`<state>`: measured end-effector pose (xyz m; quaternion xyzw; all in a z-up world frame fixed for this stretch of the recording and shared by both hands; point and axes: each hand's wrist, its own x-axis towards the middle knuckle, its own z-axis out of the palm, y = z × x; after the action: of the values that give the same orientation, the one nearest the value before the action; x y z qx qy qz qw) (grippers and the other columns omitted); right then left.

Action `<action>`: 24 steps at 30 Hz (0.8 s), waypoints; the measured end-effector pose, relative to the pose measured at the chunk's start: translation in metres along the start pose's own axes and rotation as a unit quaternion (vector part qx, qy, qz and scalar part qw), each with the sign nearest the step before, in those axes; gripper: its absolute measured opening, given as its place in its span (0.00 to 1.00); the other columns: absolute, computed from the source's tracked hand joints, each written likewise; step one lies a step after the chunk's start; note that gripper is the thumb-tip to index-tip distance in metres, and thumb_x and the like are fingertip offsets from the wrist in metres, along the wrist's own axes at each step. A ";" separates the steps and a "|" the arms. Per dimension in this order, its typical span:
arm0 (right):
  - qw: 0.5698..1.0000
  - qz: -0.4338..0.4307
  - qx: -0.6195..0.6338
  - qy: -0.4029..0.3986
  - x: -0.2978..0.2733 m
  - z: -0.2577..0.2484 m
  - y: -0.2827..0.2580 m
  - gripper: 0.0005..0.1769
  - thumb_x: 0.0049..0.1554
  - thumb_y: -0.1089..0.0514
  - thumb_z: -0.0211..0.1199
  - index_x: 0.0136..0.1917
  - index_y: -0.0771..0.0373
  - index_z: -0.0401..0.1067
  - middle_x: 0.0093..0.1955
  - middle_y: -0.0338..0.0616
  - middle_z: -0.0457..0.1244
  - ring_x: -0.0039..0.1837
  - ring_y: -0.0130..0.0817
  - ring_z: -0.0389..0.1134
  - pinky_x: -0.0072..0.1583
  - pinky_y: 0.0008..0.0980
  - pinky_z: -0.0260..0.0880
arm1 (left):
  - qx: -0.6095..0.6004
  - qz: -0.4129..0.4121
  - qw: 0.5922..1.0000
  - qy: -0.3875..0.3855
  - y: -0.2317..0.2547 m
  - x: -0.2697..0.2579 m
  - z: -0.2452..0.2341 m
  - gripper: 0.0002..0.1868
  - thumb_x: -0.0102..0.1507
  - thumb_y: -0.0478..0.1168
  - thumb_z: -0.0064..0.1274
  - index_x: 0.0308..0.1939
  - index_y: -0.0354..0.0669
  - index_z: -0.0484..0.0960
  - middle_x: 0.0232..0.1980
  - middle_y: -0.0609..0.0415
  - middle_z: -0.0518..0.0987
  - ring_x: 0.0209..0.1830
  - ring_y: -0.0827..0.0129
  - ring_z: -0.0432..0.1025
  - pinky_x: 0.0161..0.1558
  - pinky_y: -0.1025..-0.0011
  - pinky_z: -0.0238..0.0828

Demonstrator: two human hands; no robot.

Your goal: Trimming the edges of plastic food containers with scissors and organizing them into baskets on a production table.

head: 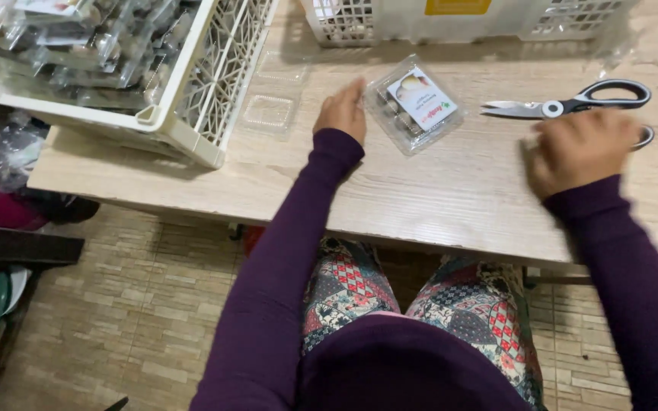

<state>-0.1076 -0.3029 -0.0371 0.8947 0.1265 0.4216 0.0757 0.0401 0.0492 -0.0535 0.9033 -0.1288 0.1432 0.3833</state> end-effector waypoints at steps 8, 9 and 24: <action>0.915 0.194 0.333 -0.121 0.037 0.012 -0.094 0.24 0.60 0.43 0.73 0.64 0.53 0.72 0.45 0.37 0.69 0.55 0.45 0.66 0.62 0.45 0.53 | -0.075 -0.017 0.992 -0.103 0.010 -0.035 -0.016 0.16 0.59 0.55 0.66 0.49 0.66 0.85 0.40 0.74 0.85 0.46 0.75 0.76 0.55 0.74 0.71; 0.914 0.198 0.332 -0.123 0.035 0.016 -0.093 0.24 0.60 0.43 0.73 0.64 0.53 0.72 0.45 0.37 0.69 0.55 0.45 0.66 0.62 0.45 0.53 | -0.076 -0.017 0.991 -0.107 0.013 -0.035 -0.017 0.16 0.59 0.55 0.66 0.49 0.66 0.85 0.40 0.74 0.85 0.46 0.75 0.76 0.55 0.74 0.71; 0.869 0.275 0.391 -0.124 0.031 0.020 -0.087 0.17 0.58 0.55 0.77 0.58 0.52 0.76 0.45 0.32 0.68 0.53 0.37 0.66 0.62 0.37 0.55 | -0.003 -0.019 0.996 -0.085 0.030 -0.034 -0.017 0.26 0.60 0.62 0.65 0.58 0.61 0.81 0.44 0.67 0.87 0.44 0.71 0.73 0.55 0.67 0.62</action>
<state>-0.0876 -0.2110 -0.0485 0.8946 0.0190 0.2271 -0.3844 -0.0048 0.0455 -0.0343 0.9133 -0.1443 0.0586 0.3763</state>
